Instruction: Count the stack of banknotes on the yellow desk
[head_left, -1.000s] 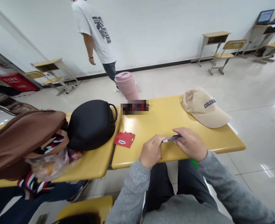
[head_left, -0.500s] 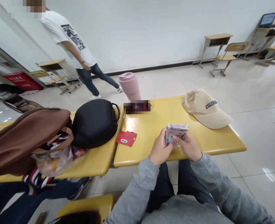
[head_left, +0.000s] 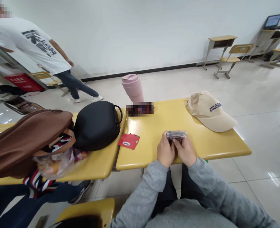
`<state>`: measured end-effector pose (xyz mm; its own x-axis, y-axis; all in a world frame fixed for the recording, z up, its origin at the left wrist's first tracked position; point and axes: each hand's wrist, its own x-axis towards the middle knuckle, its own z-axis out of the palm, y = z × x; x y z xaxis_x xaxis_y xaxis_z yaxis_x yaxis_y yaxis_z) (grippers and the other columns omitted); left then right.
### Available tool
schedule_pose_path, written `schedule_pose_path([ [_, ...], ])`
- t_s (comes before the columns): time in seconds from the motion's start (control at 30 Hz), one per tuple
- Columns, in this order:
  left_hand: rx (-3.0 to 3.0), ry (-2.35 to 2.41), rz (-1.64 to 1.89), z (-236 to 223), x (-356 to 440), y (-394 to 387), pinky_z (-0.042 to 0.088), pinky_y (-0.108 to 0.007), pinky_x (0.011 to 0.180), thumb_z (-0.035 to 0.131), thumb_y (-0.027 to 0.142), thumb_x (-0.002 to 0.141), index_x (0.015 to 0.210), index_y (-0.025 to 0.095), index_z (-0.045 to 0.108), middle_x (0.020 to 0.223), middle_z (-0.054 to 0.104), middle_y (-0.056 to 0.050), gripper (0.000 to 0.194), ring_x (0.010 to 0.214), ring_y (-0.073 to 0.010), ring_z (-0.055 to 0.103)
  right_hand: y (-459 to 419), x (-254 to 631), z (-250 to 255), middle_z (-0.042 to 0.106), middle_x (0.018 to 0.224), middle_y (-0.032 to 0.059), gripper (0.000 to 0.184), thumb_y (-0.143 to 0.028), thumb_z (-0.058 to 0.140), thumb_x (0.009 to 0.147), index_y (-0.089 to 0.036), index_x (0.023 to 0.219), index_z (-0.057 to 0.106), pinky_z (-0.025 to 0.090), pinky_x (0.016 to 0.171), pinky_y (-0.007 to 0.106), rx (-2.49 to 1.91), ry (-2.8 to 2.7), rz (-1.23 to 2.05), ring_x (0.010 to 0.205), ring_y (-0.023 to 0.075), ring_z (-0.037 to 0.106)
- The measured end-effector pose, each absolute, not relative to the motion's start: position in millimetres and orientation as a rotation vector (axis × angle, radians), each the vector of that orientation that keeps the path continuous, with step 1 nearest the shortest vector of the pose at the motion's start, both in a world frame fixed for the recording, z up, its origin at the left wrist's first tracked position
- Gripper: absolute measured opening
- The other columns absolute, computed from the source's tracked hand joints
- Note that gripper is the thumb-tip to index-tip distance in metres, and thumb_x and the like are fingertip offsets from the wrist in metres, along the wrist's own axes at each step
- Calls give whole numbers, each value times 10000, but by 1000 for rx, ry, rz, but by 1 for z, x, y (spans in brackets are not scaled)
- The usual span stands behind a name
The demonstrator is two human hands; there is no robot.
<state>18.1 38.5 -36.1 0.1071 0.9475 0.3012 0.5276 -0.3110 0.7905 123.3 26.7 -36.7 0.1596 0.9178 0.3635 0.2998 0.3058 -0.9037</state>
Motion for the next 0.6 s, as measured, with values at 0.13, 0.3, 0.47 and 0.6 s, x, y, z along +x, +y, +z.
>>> schedule_pose_path([
  [0.13,1906,1430,1115,-37,17,37,450,-374,895,446,203,841,1217,190,372,1140,587,-118,383,1044,-224,583,29,127,-40,588,1008,75,223,-264,483,848,-209,1064,474,454,887,408,-1215,-1394,686,953,208,574],
  [0.3,1970,1553,941,-43,14,38,467,-369,764,439,168,813,1130,188,407,966,619,-112,320,883,-246,615,31,133,-45,627,988,70,199,-269,504,826,-208,1015,520,458,879,429,-1253,-1414,730,950,224,587],
  [0.47,2023,1505,977,-40,10,36,458,-367,784,432,157,810,1099,189,430,969,602,-104,292,898,-234,599,33,137,-49,641,992,81,201,-279,506,829,-193,1007,542,458,880,438,-1246,-1423,749,940,224,594],
  [0.6,1929,1402,979,-32,7,34,456,-386,824,464,190,798,1091,188,454,1006,598,-97,294,935,-230,587,37,144,-40,641,1039,71,243,-252,524,813,-195,1048,552,441,920,423,-1166,-1446,876,989,216,589],
])
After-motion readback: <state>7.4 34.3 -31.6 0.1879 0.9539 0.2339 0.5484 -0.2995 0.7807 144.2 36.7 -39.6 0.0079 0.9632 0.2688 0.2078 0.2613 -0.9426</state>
